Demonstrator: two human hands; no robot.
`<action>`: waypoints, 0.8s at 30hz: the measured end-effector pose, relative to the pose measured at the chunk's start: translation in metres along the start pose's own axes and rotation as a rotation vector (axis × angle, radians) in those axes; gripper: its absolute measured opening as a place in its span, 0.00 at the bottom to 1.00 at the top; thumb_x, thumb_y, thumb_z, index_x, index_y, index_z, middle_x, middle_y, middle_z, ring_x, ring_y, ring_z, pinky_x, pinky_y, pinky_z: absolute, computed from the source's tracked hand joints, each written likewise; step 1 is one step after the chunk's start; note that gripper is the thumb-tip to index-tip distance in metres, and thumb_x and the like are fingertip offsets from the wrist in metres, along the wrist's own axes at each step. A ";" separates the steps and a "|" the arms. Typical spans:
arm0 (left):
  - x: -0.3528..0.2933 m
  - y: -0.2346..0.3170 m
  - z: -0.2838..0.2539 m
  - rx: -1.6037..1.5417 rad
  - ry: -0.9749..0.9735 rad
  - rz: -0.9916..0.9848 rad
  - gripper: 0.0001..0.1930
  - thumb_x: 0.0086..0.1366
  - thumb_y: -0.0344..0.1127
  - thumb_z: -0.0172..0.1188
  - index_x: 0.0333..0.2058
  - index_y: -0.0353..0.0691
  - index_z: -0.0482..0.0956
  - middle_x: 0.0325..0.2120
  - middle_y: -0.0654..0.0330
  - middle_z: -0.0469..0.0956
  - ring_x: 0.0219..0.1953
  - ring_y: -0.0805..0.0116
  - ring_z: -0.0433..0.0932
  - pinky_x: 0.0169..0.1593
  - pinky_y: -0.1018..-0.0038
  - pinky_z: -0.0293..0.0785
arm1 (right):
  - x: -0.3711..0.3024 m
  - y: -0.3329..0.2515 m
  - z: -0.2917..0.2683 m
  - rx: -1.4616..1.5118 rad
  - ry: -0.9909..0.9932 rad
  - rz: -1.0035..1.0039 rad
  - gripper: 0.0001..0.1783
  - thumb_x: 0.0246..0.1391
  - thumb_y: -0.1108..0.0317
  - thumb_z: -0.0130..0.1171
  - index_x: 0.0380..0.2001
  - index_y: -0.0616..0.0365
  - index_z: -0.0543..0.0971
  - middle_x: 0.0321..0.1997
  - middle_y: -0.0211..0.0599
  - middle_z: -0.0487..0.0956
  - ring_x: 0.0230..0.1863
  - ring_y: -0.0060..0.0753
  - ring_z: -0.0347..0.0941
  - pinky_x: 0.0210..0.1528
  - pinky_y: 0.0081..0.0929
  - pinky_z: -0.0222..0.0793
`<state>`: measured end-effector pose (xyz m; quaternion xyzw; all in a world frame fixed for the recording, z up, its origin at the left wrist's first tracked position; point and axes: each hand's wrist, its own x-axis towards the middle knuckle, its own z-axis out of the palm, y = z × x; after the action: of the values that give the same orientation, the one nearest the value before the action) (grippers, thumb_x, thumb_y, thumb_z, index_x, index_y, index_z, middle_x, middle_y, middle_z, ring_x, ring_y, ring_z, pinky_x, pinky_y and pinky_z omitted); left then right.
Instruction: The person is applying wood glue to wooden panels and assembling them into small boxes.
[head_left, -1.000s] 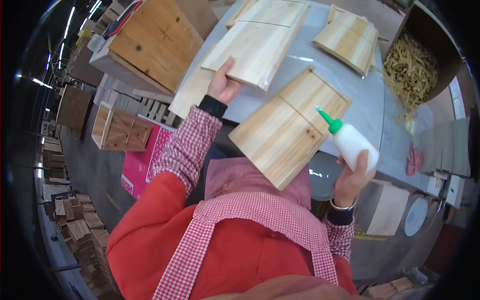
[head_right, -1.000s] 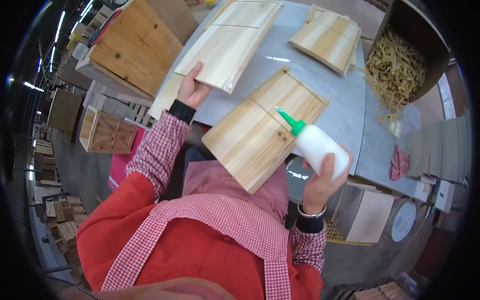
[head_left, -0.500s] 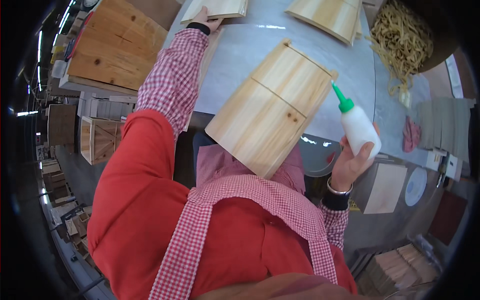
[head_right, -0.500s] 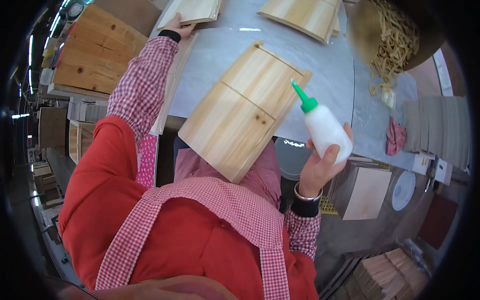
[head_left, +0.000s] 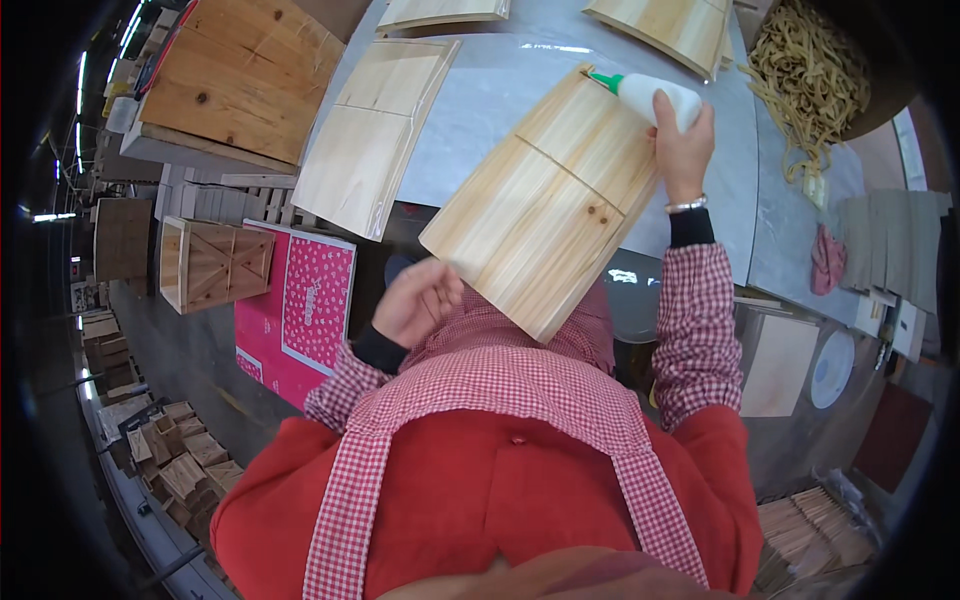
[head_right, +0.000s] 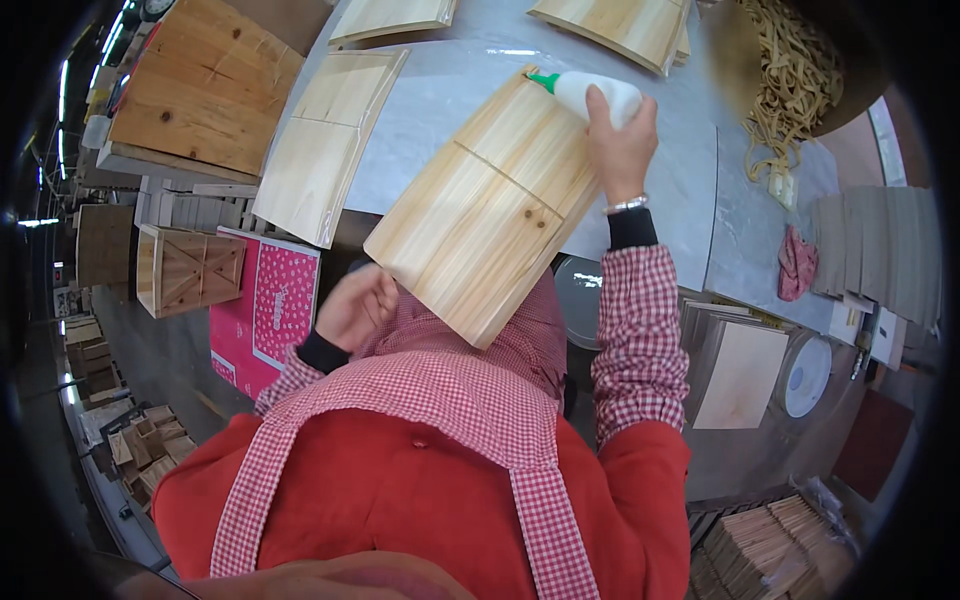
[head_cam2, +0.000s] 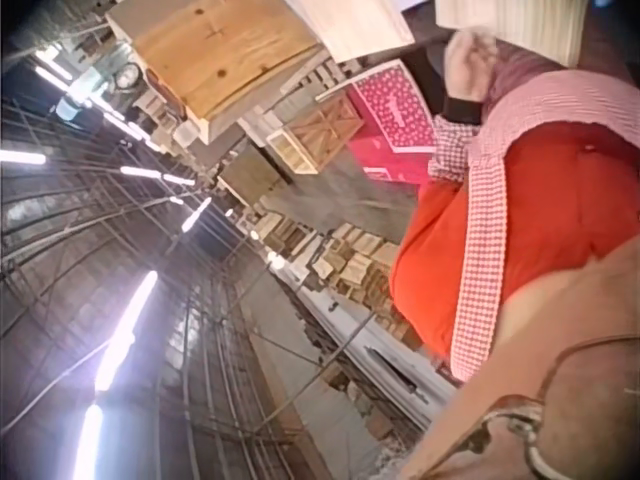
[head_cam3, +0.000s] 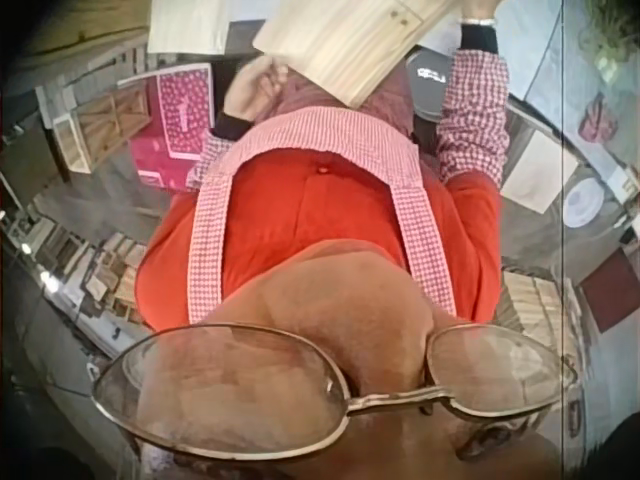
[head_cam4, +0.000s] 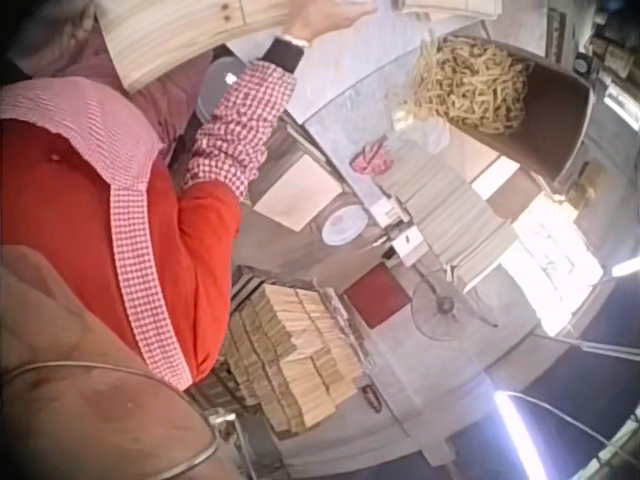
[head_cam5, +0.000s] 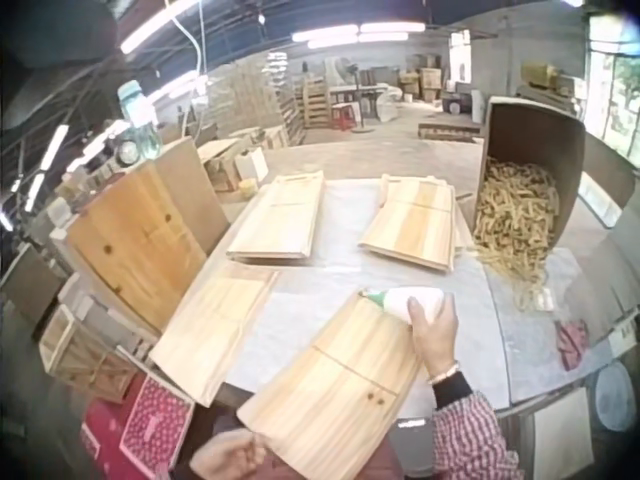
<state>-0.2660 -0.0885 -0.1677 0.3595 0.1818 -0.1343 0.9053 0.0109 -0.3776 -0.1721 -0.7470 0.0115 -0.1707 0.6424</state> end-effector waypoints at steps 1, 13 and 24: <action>-0.006 -0.013 -0.006 0.000 0.033 -0.104 0.12 0.70 0.38 0.50 0.39 0.35 0.74 0.33 0.58 0.80 0.36 0.67 0.80 0.41 0.75 0.78 | 0.006 0.002 0.005 -0.079 -0.015 -0.032 0.27 0.49 0.55 0.67 0.40 0.67 0.69 0.32 0.46 0.79 0.26 0.36 0.78 0.30 0.31 0.74; 0.024 -0.042 -0.002 -0.143 0.021 -0.180 0.22 0.69 0.39 0.51 0.58 0.37 0.61 0.56 0.51 0.67 0.58 0.57 0.68 0.60 0.55 0.65 | 0.026 -0.002 -0.033 -0.387 -0.036 -0.356 0.26 0.46 0.54 0.67 0.39 0.63 0.73 0.33 0.48 0.81 0.33 0.46 0.79 0.37 0.36 0.74; 0.049 -0.044 0.020 -0.157 -0.022 -0.222 0.29 0.68 0.38 0.52 0.62 0.37 0.53 0.59 0.49 0.64 0.60 0.55 0.66 0.61 0.52 0.64 | -0.011 -0.018 -0.107 -0.451 0.048 -0.169 0.24 0.46 0.55 0.68 0.38 0.63 0.74 0.32 0.46 0.80 0.31 0.41 0.78 0.36 0.35 0.73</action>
<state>-0.2336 -0.1389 -0.2016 0.2638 0.2206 -0.2231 0.9121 -0.0321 -0.4744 -0.1451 -0.8655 0.0021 -0.2345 0.4426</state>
